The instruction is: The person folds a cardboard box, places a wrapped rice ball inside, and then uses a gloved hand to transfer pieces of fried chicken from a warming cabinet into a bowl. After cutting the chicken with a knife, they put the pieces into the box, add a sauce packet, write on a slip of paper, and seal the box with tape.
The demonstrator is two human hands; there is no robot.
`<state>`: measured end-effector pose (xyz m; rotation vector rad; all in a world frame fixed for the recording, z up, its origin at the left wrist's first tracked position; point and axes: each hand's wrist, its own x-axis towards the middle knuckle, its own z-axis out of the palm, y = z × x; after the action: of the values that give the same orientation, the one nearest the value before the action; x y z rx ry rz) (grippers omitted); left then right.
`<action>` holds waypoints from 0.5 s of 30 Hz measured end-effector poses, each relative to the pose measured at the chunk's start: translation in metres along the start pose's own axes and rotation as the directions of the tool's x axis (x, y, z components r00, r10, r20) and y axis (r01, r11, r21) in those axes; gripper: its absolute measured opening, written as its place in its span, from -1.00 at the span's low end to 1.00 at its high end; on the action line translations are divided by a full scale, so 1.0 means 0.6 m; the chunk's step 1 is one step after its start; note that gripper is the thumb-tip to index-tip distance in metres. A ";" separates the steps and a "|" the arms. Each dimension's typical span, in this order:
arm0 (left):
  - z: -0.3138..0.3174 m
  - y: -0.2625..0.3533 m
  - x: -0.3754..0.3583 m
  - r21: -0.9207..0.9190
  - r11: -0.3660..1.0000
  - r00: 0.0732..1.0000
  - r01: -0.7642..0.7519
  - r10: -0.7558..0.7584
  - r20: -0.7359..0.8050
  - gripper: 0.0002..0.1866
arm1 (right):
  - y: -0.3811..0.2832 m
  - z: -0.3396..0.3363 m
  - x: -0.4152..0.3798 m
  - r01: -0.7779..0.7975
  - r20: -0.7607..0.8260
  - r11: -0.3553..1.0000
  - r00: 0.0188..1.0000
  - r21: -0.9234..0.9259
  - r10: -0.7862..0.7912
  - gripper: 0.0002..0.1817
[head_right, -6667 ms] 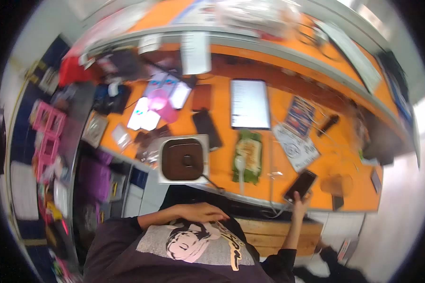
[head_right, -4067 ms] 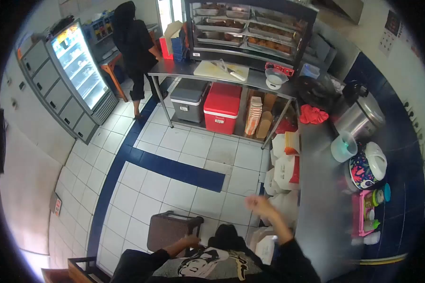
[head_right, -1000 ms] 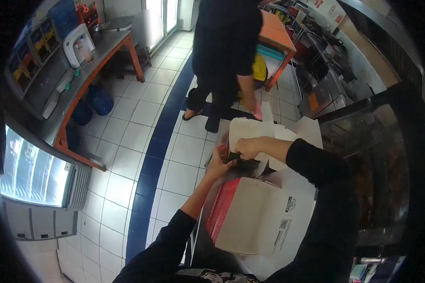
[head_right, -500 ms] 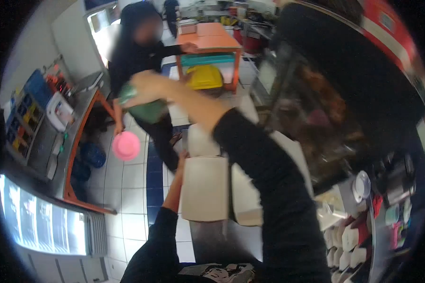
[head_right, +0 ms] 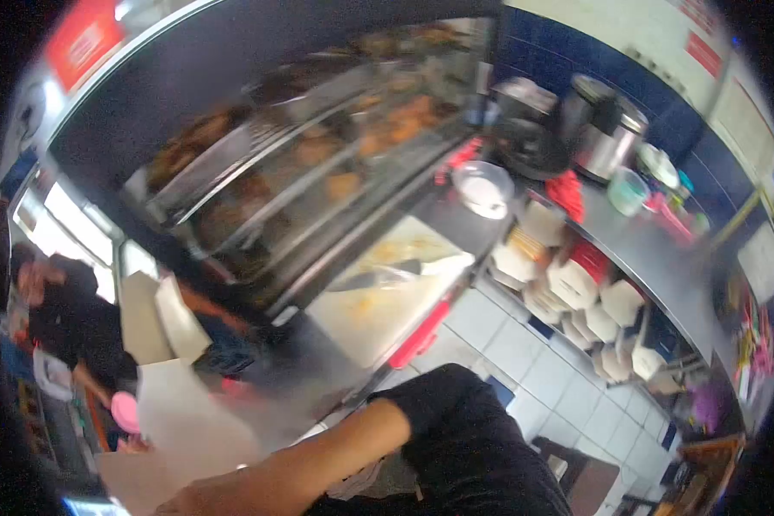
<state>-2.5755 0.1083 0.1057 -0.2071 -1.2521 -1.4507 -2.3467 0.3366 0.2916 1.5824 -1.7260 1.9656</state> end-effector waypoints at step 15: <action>0.512 0.569 -0.615 -0.523 0.663 0.650 0.535 0.072 0.756 -0.72 | -0.476 -0.058 -0.893 -0.885 -0.980 -0.428 0.200 -0.186 0.013 -0.61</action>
<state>-2.3329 0.6428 0.1590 -1.3333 -1.2657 -2.1969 -1.9388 0.7498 0.1105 -0.9209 -2.5692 0.2684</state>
